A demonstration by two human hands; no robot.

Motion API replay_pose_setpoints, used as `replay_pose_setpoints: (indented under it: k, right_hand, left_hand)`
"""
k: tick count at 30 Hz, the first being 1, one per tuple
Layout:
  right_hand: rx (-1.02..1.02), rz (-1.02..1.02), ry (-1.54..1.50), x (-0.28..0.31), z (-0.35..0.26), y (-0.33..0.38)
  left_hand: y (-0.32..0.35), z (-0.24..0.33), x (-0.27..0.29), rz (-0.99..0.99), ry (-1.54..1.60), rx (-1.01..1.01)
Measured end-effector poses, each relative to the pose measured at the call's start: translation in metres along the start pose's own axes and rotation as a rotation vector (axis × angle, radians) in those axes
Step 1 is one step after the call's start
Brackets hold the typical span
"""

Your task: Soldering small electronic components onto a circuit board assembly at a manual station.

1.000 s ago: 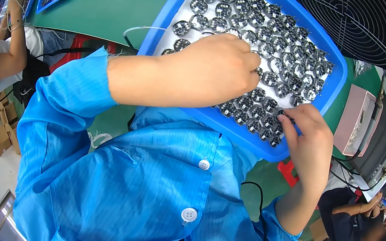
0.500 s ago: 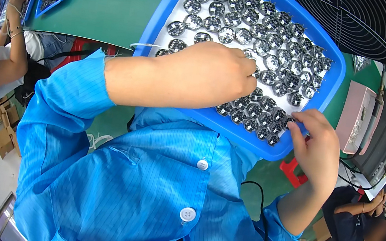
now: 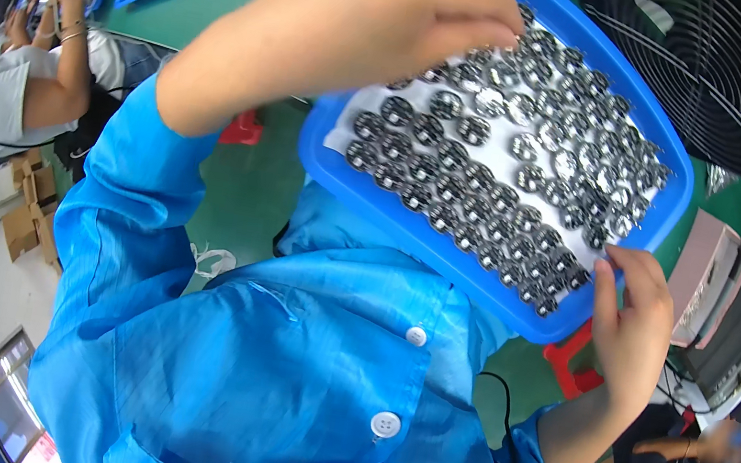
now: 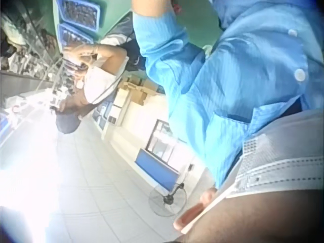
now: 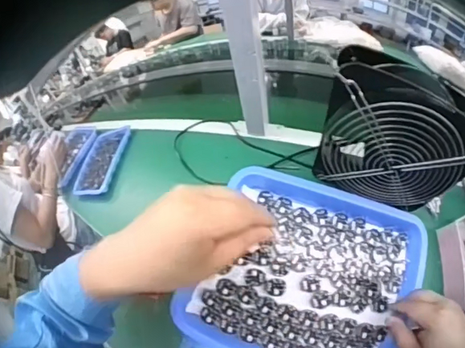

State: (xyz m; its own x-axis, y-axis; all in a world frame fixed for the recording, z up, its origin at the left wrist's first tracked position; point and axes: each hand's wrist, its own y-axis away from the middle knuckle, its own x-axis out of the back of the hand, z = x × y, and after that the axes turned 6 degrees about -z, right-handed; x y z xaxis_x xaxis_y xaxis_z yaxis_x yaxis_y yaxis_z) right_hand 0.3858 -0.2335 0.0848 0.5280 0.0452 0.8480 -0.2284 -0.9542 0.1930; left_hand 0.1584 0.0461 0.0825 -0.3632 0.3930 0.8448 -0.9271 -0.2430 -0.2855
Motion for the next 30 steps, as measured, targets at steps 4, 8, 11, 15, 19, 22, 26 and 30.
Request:
replay_pose_setpoints:
  k: [4, 8, 11, 15, 19, 22, 26, 30]
  right_hand:
    - [0.006, 0.045, -0.036, 0.000, -0.031, -0.017]
    - [0.228, 0.050, -0.077, -0.016, -0.072, -0.049]
    - [0.292, -0.012, -0.029, -0.034, -0.093, -0.072]
    - [0.345, 0.010, 0.041, -0.050, -0.110, -0.094]
    - [0.353, -0.025, 0.032, -0.061, -0.119, -0.106]
    - [0.380, -0.033, 0.060, -0.064, -0.122, -0.112]
    - [0.401, 0.030, 0.154, -0.065, -0.117, -0.117]
    - [0.381, 0.020, 0.132, -0.060, -0.109, -0.114]
  left_hand:
    - [0.023, -0.022, 0.034, -0.202, -0.119, 0.060]
    - [0.051, -0.016, 0.034, -0.300, -0.027, 0.036]
    - [0.059, -0.013, 0.033, -0.289, -0.129, 0.080]
    - [0.063, -0.027, 0.029, -0.335, -0.168, -0.028]
    - [0.069, -0.037, 0.029, -0.336, -0.156, -0.064]
    - [0.065, -0.039, 0.031, -0.366, -0.117, -0.110]
    - [0.058, -0.046, 0.027, -0.347, -0.149, -0.143]
    - [0.051, -0.050, 0.016, -0.315, -0.206, -0.121]
